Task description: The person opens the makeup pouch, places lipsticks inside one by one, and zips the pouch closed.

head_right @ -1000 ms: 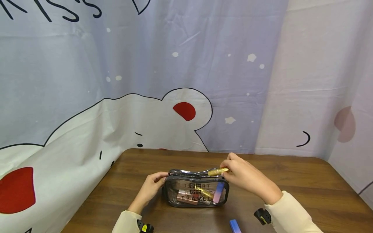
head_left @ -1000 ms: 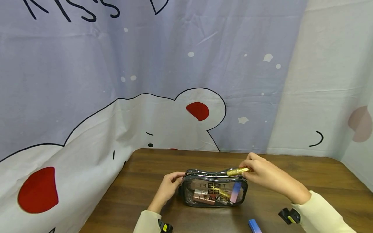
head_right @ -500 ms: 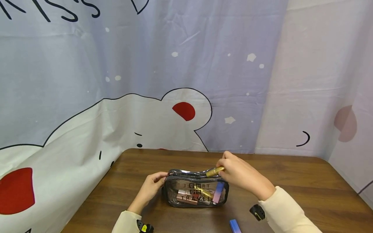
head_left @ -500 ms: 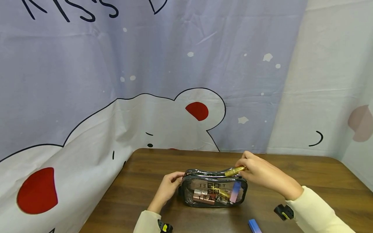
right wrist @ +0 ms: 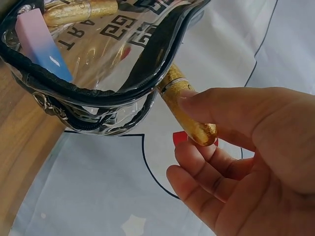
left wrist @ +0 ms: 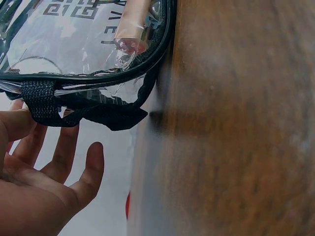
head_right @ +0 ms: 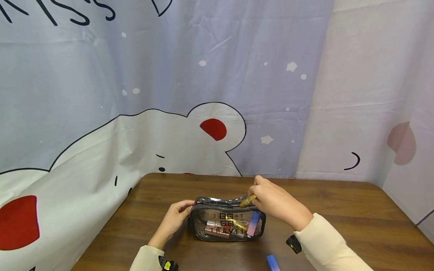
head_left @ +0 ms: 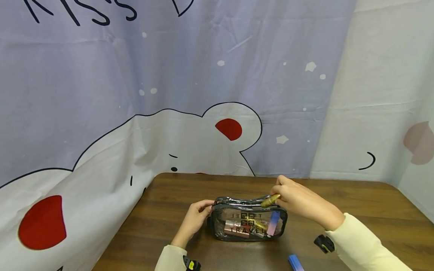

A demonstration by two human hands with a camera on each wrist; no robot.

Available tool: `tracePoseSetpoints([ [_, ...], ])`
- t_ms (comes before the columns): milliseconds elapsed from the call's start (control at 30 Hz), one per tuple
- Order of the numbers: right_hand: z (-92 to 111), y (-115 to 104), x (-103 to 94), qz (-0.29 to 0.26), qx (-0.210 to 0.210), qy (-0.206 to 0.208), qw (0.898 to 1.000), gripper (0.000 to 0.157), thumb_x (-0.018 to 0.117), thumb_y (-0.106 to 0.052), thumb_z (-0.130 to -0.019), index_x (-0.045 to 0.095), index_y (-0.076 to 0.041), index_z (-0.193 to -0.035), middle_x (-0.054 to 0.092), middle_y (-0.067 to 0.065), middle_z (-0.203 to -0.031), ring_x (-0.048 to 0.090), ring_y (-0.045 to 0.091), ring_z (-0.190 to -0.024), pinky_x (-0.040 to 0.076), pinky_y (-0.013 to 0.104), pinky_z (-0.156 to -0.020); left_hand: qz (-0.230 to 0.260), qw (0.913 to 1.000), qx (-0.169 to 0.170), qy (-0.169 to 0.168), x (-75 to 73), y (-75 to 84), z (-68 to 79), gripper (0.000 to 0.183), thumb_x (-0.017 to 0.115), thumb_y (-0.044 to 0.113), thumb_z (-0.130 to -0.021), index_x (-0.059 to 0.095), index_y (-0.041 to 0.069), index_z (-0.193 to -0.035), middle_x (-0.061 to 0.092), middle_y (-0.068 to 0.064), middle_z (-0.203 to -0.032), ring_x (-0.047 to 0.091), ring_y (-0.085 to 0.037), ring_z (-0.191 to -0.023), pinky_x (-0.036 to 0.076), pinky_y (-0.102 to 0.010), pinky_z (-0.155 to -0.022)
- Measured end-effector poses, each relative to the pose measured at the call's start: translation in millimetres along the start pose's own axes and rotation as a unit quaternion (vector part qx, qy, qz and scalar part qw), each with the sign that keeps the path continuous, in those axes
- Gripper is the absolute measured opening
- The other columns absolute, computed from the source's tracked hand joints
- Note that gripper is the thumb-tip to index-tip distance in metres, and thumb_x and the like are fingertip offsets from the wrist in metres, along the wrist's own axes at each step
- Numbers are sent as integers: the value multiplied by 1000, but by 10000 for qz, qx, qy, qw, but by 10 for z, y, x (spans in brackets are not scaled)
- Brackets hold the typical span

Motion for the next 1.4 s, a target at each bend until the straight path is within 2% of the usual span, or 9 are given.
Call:
tracePoseSetpoints([
  [333,-44,-125,3,216,-390,199,9988,15,74,2,-78,71,-11,-85,44,-4,-78,38,6,-68,37,22,-58,81,10000,-35,35,8,-15,-22,20,56,1,-94,68,-2,-109,67,-18,-104,53,-5,-79,47,-20,-71],
  [667,-70,-168,80,114,-384,-78,9992,18,72,5,-78,71,-10,-88,42,-3,-78,37,7,-69,36,22,-59,-132,9999,6,-37,16,3,-32,20,56,3,-94,68,-1,-109,67,-18,-105,54,-5,-82,48,-20,-73],
  [1167,-76,-183,121,-106,-369,-180,9991,15,70,0,-82,72,-8,-95,44,-5,-81,39,5,-70,39,22,-60,54,10000,-36,-22,39,17,-12,20,56,3,-94,68,-2,-109,67,-17,-105,53,-5,-81,48,-20,-72],
  [1400,-81,-206,159,-221,-350,-295,9987,16,68,-3,-86,70,-9,-101,48,-4,-84,45,4,-71,41,22,-60,-86,9997,-230,24,2,-40,-5,20,56,5,-94,69,2,-109,68,-14,-105,54,-10,-82,48,-21,-72],
])
Point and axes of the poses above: each hand's wrist, its own z-axis away from the middle knuckle, its own x-axis out of the palm, y = z × x, the point moved 10 cm from there along -z, towards the middle knuckle
